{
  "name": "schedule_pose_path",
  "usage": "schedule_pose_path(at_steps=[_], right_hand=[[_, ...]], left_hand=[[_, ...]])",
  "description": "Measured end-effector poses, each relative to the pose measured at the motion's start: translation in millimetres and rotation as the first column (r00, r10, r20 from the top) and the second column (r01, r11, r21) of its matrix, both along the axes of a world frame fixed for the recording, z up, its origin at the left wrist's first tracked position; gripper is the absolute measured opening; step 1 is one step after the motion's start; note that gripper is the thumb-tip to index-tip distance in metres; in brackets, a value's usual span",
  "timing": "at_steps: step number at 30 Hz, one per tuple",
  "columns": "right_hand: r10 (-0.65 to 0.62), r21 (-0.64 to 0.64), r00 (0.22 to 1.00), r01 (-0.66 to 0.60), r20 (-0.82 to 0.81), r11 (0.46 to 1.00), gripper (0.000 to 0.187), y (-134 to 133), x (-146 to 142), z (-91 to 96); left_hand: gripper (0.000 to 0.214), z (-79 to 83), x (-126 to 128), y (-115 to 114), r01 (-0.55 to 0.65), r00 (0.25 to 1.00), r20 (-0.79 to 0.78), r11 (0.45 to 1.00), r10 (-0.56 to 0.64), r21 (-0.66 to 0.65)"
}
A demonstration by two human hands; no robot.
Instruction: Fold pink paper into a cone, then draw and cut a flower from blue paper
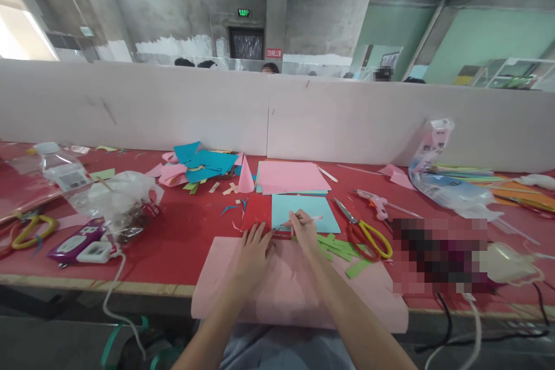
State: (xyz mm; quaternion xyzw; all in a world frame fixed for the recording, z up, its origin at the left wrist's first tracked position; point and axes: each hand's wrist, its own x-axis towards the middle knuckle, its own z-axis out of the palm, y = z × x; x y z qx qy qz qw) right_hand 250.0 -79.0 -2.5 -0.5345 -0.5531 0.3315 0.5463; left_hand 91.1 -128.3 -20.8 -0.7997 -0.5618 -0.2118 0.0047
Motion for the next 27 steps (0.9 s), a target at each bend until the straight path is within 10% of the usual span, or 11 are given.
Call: schedule_pose_path(at_steps=[27], right_hand=[[-0.042,-0.001,0.989,0.043,0.144,0.999,0.03,0.9,0.3,-3.8]], left_hand=[[0.036,0.5,-0.2,0.1,0.003,1.0,-0.015,1.0,-0.003,-0.002]])
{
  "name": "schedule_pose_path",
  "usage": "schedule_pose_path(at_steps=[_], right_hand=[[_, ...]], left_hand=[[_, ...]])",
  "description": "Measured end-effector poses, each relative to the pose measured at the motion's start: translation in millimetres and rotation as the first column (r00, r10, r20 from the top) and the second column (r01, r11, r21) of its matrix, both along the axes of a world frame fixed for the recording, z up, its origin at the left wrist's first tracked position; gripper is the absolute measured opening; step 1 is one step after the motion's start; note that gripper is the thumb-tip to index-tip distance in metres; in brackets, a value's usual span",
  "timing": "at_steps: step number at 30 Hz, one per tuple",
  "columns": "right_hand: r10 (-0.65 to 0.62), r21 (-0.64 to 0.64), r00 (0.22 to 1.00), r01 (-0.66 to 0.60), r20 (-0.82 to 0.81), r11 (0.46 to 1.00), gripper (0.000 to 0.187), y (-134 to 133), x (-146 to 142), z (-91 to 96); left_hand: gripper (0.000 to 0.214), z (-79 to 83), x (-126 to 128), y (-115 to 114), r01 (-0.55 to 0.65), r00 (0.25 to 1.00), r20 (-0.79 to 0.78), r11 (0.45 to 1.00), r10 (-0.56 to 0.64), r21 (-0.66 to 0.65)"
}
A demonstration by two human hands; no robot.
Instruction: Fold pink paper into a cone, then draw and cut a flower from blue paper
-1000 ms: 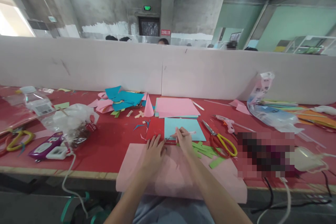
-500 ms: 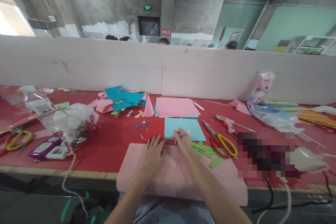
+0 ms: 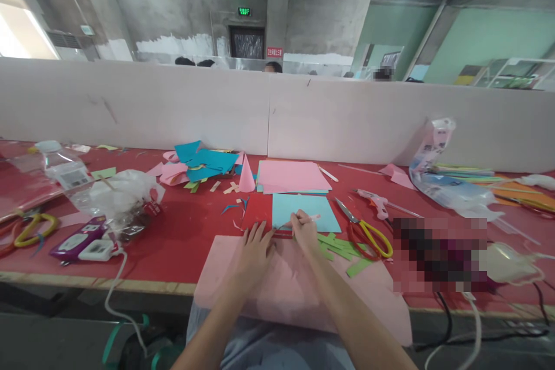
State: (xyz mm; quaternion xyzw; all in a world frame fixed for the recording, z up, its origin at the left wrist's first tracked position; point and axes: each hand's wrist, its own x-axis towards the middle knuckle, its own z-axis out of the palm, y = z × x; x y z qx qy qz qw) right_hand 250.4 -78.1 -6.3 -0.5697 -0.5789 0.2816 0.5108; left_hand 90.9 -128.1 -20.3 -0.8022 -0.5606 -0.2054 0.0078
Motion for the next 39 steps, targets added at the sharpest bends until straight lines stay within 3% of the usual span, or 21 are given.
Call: schedule_pose_path(at_steps=[10,17,22,29,39], right_hand=[[-0.081,-0.009,0.996,0.08,-0.043,0.997,0.03,0.5,3.7,-0.9],[0.097,-0.064,0.97,-0.114,-0.222,0.991,0.035,11.9,14.9,-2.1],[0.059,-0.006,0.982,-0.061,-0.181,0.998,0.037,5.1,14.3,-4.7],[0.203,-0.008,0.958,-0.209,-0.201,0.978,0.033,-4.0,10.6,1.3],[0.212,-0.063,0.969,-0.221,-0.123,0.973,0.032,-4.0,11.0,1.6]], left_hand=[[0.037,6.0,0.5,-2.7,0.004,1.0,-0.001,0.999,-0.004,-0.033],[0.037,6.4,-0.1,-2.7,0.009,1.0,-0.015,0.999,-0.01,-0.037],[0.039,3.0,0.0,-1.0,0.003,1.0,-0.01,0.999,-0.003,-0.044],[0.037,0.1,-0.1,0.0,-0.007,1.0,-0.006,1.0,0.007,-0.027],[0.038,-0.5,-1.2,-0.1,0.009,1.0,-0.003,1.0,-0.009,-0.03]])
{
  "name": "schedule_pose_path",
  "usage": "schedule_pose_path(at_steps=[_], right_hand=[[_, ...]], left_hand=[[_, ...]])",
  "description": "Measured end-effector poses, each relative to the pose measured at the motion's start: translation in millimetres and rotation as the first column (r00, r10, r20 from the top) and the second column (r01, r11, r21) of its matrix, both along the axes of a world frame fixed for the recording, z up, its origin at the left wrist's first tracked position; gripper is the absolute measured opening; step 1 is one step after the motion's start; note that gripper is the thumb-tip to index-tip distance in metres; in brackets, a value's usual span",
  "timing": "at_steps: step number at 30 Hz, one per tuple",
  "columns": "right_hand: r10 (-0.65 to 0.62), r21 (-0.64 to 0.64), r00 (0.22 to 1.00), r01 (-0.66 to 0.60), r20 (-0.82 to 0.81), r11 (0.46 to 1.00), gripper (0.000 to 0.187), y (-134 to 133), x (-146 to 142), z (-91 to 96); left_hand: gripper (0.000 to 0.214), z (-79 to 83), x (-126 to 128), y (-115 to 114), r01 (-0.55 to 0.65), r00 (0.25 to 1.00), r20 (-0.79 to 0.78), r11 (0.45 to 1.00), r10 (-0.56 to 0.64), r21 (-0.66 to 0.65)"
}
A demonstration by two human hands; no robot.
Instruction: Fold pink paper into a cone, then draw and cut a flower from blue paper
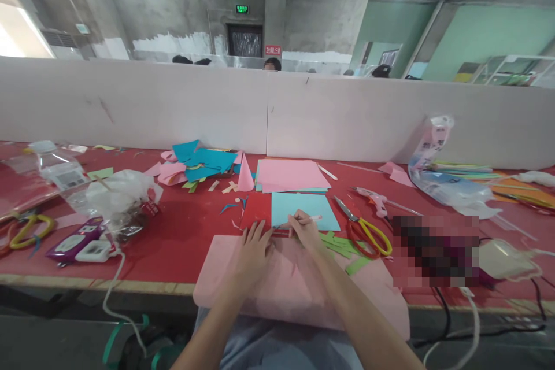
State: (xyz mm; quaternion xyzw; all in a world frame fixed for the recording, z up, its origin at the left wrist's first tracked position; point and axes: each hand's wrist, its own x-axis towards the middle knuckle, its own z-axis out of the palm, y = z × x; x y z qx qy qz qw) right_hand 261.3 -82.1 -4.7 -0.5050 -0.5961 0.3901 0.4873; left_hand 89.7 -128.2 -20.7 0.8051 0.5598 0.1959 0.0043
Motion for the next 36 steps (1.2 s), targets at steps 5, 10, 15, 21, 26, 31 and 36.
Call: schedule_pose_path(at_steps=[5,10,15,21,26,31,36], right_hand=[[0.021,-0.033,1.0,-0.02,0.008,0.999,0.031,-1.6,-0.6,1.6],[0.031,-0.039,0.999,-0.032,-0.014,0.999,0.03,0.0,-1.4,-1.9],[0.031,-0.052,0.999,-0.032,-0.013,0.998,0.03,-0.2,-1.1,-1.7],[0.034,-0.009,0.999,-0.034,0.004,0.999,0.029,0.2,-1.1,-1.4],[-0.003,-0.002,1.0,0.003,-0.028,1.0,0.029,2.7,-0.7,-3.3],[0.007,-0.024,0.999,-0.006,0.032,1.0,0.029,-0.1,-0.6,1.3],[-0.021,0.014,0.999,0.021,0.044,1.0,0.032,0.0,-0.7,-0.7]], left_hand=[[0.038,0.8,0.0,-0.2,0.001,1.0,-0.003,1.0,-0.001,0.0],[0.038,3.7,0.9,-1.2,-0.001,1.0,0.007,1.0,0.001,-0.012],[0.038,2.5,-0.2,-1.1,0.0,1.0,0.003,1.0,0.0,-0.013],[0.039,2.7,-1.0,-1.0,0.009,1.0,-0.01,1.0,-0.009,-0.021],[0.039,7.8,0.8,-3.0,0.0,1.0,-0.008,0.999,0.0,-0.035],[0.039,7.9,0.9,-3.1,-0.004,1.0,-0.01,1.0,0.004,-0.031],[0.039,5.4,0.9,-2.4,-0.001,1.0,-0.007,1.0,0.001,-0.011]])
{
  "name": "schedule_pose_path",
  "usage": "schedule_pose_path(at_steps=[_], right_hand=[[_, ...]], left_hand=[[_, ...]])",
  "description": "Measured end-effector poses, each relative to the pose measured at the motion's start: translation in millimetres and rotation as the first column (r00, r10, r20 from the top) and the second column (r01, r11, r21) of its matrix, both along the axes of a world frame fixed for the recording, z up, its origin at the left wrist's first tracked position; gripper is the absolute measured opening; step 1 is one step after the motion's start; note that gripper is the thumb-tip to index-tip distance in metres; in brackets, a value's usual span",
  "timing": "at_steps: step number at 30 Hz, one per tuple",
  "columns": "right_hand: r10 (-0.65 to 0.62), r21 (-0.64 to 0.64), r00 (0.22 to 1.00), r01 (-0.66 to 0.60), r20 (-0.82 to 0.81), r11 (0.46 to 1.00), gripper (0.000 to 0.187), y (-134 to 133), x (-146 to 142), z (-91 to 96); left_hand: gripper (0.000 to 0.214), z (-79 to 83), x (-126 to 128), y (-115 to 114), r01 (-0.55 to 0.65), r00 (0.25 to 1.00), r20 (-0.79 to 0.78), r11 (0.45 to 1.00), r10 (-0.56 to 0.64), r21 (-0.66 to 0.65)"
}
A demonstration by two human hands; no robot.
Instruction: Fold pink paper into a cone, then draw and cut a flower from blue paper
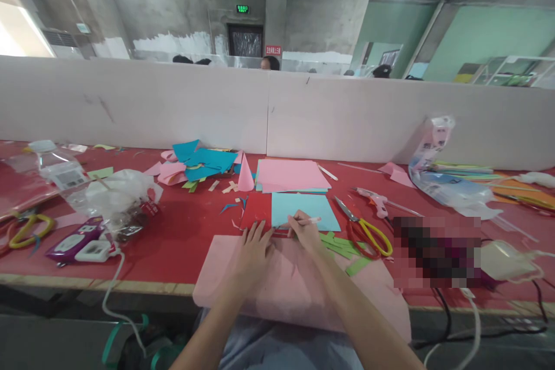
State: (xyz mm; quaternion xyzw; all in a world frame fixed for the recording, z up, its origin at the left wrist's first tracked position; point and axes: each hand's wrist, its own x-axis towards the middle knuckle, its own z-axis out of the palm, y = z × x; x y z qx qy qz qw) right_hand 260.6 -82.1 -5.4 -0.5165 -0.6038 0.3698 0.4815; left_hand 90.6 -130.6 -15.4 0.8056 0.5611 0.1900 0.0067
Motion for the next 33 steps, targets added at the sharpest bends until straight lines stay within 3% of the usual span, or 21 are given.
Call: schedule_pose_path(at_steps=[6,14,23,33], right_hand=[[-0.047,0.022,0.998,0.048,-0.034,0.999,0.034,3.4,1.1,-4.7],[0.06,-0.025,0.996,-0.061,-0.061,0.998,0.032,0.1,-1.3,-1.2],[-0.087,0.074,0.996,0.089,-0.038,0.993,0.033,2.6,1.3,-5.6],[-0.041,0.025,0.999,0.042,-0.018,0.999,0.035,1.9,0.5,-4.8]], left_hand=[[0.04,1.1,0.1,0.2,0.0,1.0,-0.006,1.0,-0.001,-0.026],[0.039,-0.2,-0.2,1.1,0.002,1.0,-0.003,1.0,-0.002,-0.019],[0.039,-5.8,-0.8,3.1,0.006,1.0,-0.011,1.0,-0.006,0.009],[0.039,-3.5,0.2,2.2,-0.001,1.0,0.002,1.0,0.001,0.006]])
